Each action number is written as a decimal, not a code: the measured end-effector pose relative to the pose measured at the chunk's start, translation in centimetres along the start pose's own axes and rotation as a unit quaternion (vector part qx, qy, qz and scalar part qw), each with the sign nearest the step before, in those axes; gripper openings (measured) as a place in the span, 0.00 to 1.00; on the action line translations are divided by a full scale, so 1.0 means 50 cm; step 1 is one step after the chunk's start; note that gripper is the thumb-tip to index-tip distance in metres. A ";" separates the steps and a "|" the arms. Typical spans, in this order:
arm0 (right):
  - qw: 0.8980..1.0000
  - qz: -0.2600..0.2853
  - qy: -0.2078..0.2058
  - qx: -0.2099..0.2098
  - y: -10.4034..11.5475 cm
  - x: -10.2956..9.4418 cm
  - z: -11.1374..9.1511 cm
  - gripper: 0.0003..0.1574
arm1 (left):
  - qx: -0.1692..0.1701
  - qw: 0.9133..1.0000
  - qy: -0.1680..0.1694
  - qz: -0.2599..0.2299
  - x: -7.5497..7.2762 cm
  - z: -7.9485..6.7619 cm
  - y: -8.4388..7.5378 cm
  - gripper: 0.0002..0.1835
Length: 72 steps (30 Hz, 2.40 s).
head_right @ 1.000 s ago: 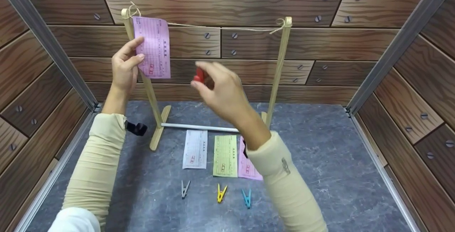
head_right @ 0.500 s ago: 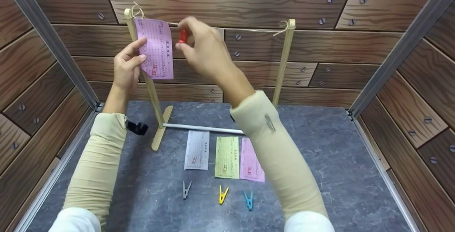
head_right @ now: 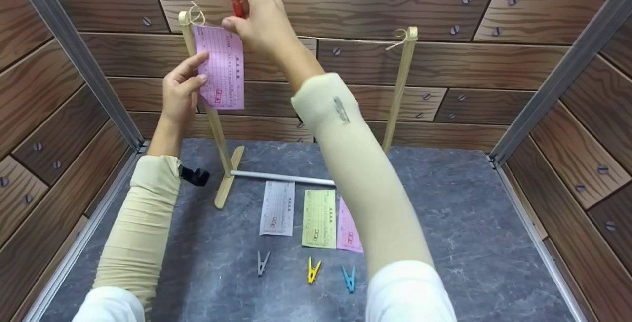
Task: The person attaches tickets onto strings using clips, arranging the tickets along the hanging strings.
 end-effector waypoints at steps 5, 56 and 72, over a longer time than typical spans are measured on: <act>1.000 -0.008 0.003 0.002 0.008 0.012 0.040 0.20 | 0.005 1.000 -0.002 0.001 -0.002 0.001 0.002 0.25; 0.985 -0.123 0.037 0.116 -0.027 0.041 0.083 0.38 | 0.005 1.000 0.004 0.010 0.003 -0.008 0.024 0.27; 0.990 -0.112 -0.071 -0.049 -0.116 0.015 -0.107 0.22 | -0.017 0.999 0.013 0.042 0.001 -0.079 0.103 0.28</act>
Point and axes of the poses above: each hand's wrist, its own z-axis towards the middle knuckle, its own x-axis out of the palm, y = z × x, the point moved 5 cm from there along z, towards the middle knuckle, and after that the axes turned 15 degrees about y, right-handed, at the moved point
